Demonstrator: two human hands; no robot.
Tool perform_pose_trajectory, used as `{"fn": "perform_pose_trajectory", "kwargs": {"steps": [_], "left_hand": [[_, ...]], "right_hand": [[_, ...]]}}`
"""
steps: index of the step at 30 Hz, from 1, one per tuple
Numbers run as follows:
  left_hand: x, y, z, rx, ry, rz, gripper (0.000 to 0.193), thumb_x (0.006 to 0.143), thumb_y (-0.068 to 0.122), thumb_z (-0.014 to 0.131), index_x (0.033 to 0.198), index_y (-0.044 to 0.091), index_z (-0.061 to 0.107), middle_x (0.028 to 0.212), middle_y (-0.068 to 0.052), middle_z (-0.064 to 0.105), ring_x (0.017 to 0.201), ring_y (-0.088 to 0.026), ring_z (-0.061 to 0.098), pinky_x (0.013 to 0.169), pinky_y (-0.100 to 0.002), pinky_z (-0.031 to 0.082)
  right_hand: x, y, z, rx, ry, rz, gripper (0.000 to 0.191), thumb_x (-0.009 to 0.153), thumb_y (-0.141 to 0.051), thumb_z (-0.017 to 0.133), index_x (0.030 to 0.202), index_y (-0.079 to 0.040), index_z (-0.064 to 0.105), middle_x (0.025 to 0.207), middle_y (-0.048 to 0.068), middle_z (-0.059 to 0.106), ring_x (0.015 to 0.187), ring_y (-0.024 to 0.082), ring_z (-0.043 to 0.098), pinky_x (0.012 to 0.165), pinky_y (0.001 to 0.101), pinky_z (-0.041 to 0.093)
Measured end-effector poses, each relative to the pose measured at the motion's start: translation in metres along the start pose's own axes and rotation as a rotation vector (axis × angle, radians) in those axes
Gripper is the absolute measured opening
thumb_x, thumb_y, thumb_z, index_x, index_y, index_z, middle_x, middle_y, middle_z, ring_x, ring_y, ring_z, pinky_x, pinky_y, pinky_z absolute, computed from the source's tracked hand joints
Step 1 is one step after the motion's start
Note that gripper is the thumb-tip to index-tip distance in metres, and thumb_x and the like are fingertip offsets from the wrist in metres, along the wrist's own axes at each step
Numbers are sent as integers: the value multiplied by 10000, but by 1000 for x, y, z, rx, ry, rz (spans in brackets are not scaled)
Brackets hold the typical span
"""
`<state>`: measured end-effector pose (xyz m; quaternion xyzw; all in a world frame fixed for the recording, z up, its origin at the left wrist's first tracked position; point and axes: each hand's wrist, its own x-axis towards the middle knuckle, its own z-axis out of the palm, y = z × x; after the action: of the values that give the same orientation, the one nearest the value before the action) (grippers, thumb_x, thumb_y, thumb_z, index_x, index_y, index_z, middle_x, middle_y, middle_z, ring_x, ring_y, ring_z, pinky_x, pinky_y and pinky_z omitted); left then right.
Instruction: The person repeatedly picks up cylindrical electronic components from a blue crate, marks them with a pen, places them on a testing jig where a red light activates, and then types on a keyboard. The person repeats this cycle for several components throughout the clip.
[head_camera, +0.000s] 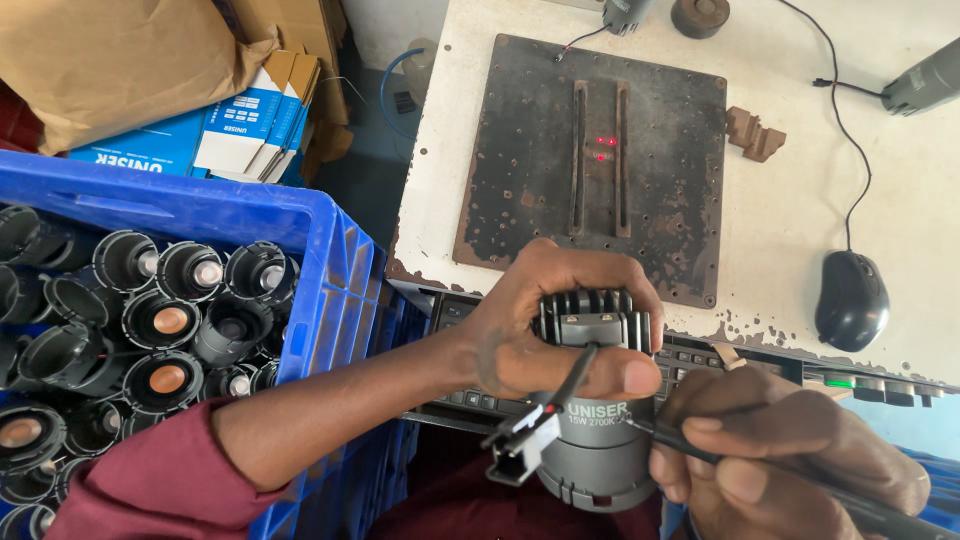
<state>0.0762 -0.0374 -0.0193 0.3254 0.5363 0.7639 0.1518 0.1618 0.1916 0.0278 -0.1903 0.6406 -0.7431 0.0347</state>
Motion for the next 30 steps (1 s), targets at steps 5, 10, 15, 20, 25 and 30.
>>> {"fn": "perform_pose_trajectory", "kwargs": {"steps": [5, 10, 15, 20, 25, 30], "left_hand": [[-2, -2, -1, 10, 4, 3, 350, 910, 386, 786, 985, 51, 721, 746, -9, 695, 617, -61, 657, 574, -204, 490], [-3, -3, -1, -8, -1, 8, 363, 916, 396, 792, 984, 47, 719, 759, -14, 701, 626, -64, 661, 584, -206, 500], [-3, -3, -1, -29, -2, -4, 362, 905, 389, 793, 978, 43, 717, 748, -18, 699, 612, -67, 658, 573, -207, 498], [-3, -2, -2, -26, -9, 7, 358, 923, 388, 794, 985, 44, 715, 767, -22, 706, 638, -72, 669, 598, -209, 509], [-4, -1, -1, -30, -8, -10, 365, 917, 395, 792, 982, 44, 714, 765, -24, 707, 639, -74, 671, 598, -212, 513], [-4, -2, -1, -23, -6, -3, 365, 903, 394, 793, 978, 46, 715, 765, -24, 708, 631, -73, 672, 586, -210, 517]], "right_hand": [[-3, 2, 1, 8, 23, 27, 130, 990, -70, 653, 1064, 27, 698, 841, 218, 707, 741, 254, 757, 621, 415, 615], [-1, 0, 0, -17, 15, 63, 136, 980, -72, 657, 1056, 32, 700, 842, 213, 693, 738, 256, 762, 628, 424, 606], [-1, 1, 2, 50, 34, 70, 132, 985, -66, 655, 1051, 35, 709, 829, 210, 707, 744, 260, 759, 600, 411, 644], [-1, -1, 0, -26, 12, 71, 134, 980, -71, 649, 1049, 28, 708, 860, 219, 687, 749, 264, 740, 626, 414, 626], [-2, -3, 2, 20, 19, 77, 133, 981, -61, 650, 1044, 40, 711, 878, 236, 681, 729, 260, 763, 641, 424, 626], [-3, -1, 3, 8, 12, 58, 126, 985, -53, 638, 1044, 44, 694, 872, 245, 702, 744, 262, 757, 630, 412, 652]]}}
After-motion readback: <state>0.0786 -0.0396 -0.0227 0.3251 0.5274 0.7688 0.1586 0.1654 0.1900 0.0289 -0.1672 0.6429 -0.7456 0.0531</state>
